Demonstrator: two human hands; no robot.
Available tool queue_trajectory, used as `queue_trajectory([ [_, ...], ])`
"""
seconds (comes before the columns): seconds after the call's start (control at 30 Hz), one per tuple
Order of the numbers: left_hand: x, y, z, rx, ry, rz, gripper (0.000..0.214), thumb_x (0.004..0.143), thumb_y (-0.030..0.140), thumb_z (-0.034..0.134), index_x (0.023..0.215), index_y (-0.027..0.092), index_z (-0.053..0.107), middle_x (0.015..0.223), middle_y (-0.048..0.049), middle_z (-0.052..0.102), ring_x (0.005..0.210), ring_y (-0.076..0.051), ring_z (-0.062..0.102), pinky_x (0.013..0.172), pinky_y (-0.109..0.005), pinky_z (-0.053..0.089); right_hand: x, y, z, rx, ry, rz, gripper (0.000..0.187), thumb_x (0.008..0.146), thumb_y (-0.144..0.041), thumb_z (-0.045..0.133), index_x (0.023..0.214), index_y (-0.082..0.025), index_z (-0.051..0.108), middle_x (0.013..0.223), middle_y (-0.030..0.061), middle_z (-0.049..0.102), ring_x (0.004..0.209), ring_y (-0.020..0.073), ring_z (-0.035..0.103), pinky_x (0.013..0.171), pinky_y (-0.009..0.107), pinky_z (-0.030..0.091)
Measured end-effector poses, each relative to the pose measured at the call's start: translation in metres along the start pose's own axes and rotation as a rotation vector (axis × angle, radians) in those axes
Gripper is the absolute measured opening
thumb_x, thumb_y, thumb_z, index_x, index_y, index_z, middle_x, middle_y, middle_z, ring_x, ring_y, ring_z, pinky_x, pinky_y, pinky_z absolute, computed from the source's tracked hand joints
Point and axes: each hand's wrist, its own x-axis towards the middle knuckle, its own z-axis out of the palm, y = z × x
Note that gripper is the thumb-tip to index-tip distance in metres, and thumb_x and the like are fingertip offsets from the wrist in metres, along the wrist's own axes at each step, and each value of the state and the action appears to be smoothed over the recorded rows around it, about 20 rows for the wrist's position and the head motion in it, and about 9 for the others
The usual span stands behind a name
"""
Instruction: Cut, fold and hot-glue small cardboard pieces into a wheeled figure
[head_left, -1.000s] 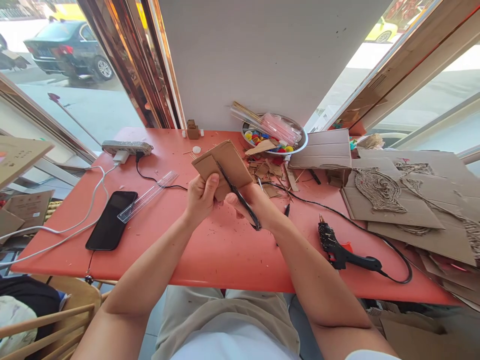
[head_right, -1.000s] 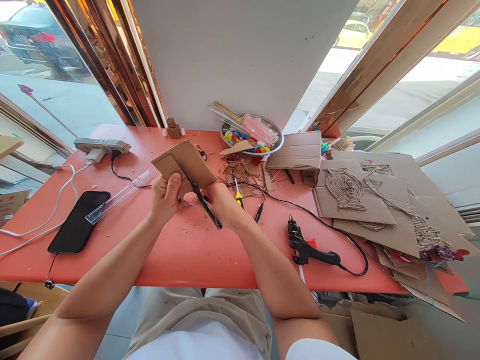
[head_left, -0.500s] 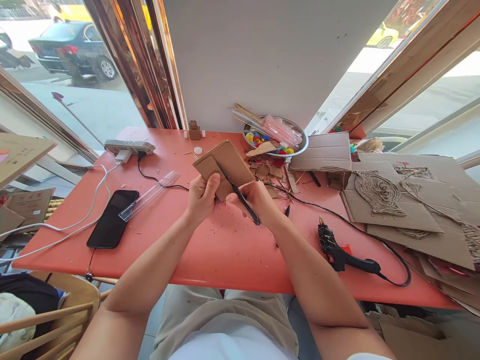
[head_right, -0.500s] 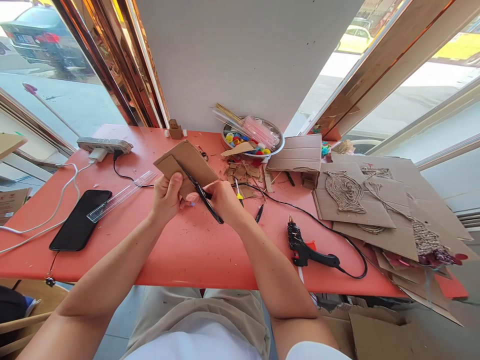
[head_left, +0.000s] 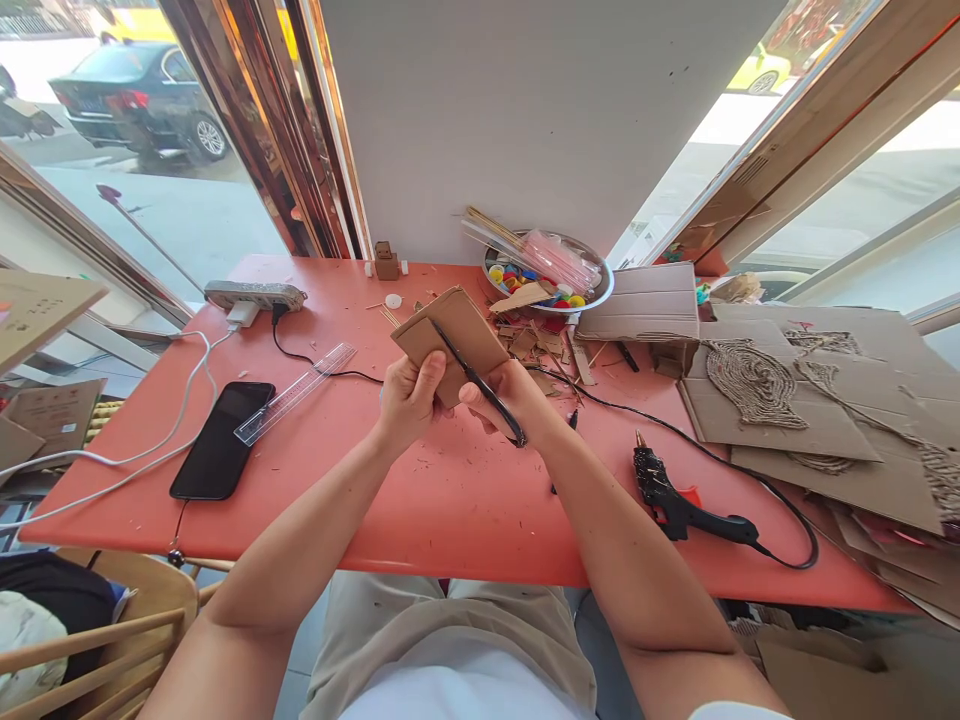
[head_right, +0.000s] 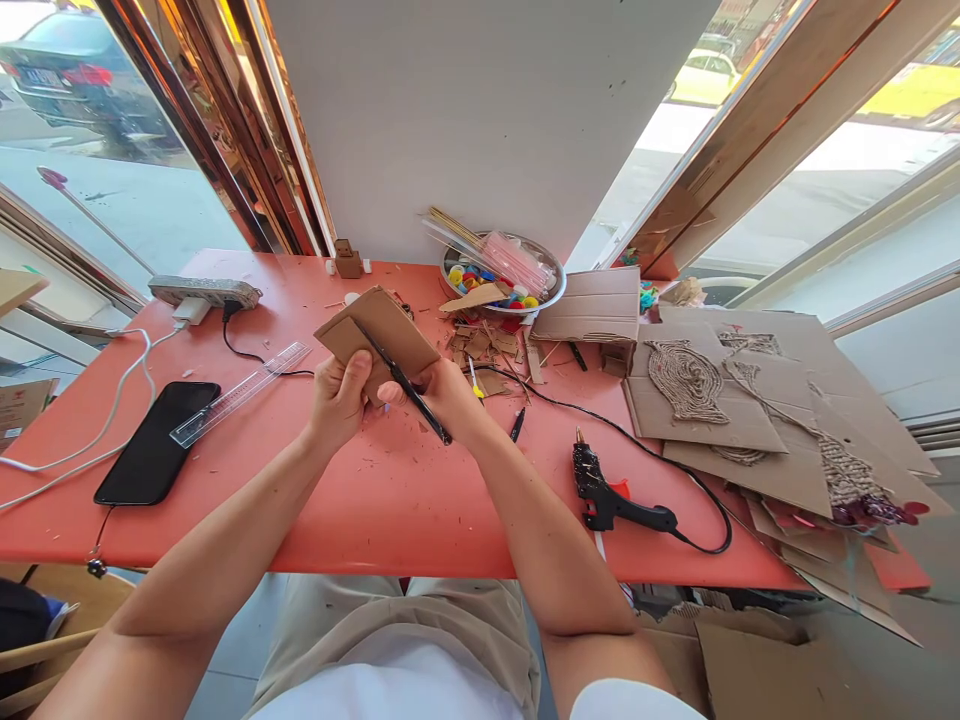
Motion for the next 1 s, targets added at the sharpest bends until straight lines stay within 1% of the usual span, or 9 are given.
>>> queue_trajectory([
  [0.13,0.0,0.0,0.0,0.0,0.002,0.01,0.072,0.08,0.086,0.071,0.056,0.022,0.046,0.037,0.0052,0.048,0.024,-0.006,0.037,0.025,-0.019,0.023,0.0,-0.001,-0.001,-0.033,0.009,-0.009,0.078,0.068,-0.094,0.068,0.047,-0.025,0.039,0.038,-0.0026,0.04,0.035,0.0104,0.043,0.037,0.025,0.027],
  [0.27,0.0,-0.001,0.0,0.015,0.012,0.0,0.073,0.08,0.087,0.07,0.056,0.022,0.048,0.037,0.0046,0.05,0.024,-0.006,0.037,0.025,-0.019,0.025,-0.001,0.0,-0.003,-0.05,0.006,-0.003,0.078,0.069,-0.095,0.067,0.046,-0.025,0.041,0.037,-0.002,0.04,0.035,0.0113,0.044,0.037,0.025,0.027],
  [0.4,0.0,0.001,0.0,0.059,0.015,-0.027,0.074,0.077,0.09,0.069,0.055,0.022,0.049,0.037,0.0043,0.051,0.025,-0.007,0.038,0.026,-0.019,0.028,0.0,0.0,-0.004,-0.016,-0.033,-0.007,0.077,0.07,-0.096,0.066,0.051,-0.024,0.043,0.04,-0.0021,0.044,0.037,0.0092,0.043,0.039,0.025,0.028],
  [0.47,0.001,0.003,0.0,0.072,0.016,-0.038,0.076,0.075,0.092,0.069,0.054,0.022,0.05,0.036,0.0041,0.051,0.024,-0.007,0.038,0.026,-0.019,0.027,0.0,-0.003,-0.003,0.02,-0.05,-0.014,0.077,0.068,-0.096,0.067,0.055,-0.023,0.045,0.045,-0.0028,0.046,0.04,0.0077,0.042,0.041,0.024,0.029],
  [0.57,0.001,0.004,0.0,0.079,0.006,-0.044,0.076,0.074,0.093,0.069,0.054,0.022,0.05,0.035,0.0036,0.051,0.024,-0.007,0.039,0.025,-0.019,0.027,0.0,-0.008,-0.001,0.087,-0.047,-0.001,0.078,0.061,-0.098,0.069,0.057,-0.022,0.05,0.05,-0.0019,0.05,0.042,0.007,0.042,0.042,0.024,0.032],
  [0.63,0.001,0.005,0.0,0.075,-0.003,-0.042,0.076,0.075,0.092,0.069,0.054,0.022,0.05,0.036,0.0037,0.052,0.024,-0.008,0.04,0.025,-0.019,0.027,0.0,-0.008,0.001,0.112,-0.052,0.023,0.079,0.059,-0.099,0.069,0.055,-0.021,0.053,0.048,-0.0008,0.052,0.041,0.0078,0.044,0.041,0.025,0.033],
  [0.8,0.001,0.005,0.0,0.061,-0.007,-0.039,0.075,0.075,0.092,0.069,0.056,0.022,0.048,0.036,0.0053,0.048,0.025,-0.007,0.039,0.026,-0.019,0.027,0.0,0.0,-0.001,0.056,-0.042,0.064,0.077,0.067,-0.092,0.072,0.046,-0.021,0.053,0.039,-0.0002,0.049,0.035,0.0088,0.043,0.038,0.024,0.033],
  [0.9,0.0,0.004,0.0,0.067,-0.002,-0.04,0.077,0.074,0.093,0.068,0.054,0.022,0.047,0.036,0.0045,0.049,0.026,-0.007,0.04,0.027,-0.019,0.029,0.001,0.002,-0.003,0.008,-0.024,0.071,0.077,0.066,-0.091,0.074,0.041,-0.022,0.05,0.036,0.0004,0.047,0.034,0.0092,0.042,0.037,0.024,0.031],
  [1.0,0.0,0.003,0.001,0.08,0.01,-0.043,0.077,0.074,0.094,0.068,0.055,0.023,0.047,0.038,0.0037,0.053,0.027,-0.008,0.042,0.028,-0.019,0.032,0.001,-0.002,-0.003,-0.016,-0.004,0.043,0.079,0.063,-0.095,0.071,0.04,-0.023,0.05,0.036,0.0011,0.047,0.033,0.0097,0.041,0.035,0.025,0.029],
])
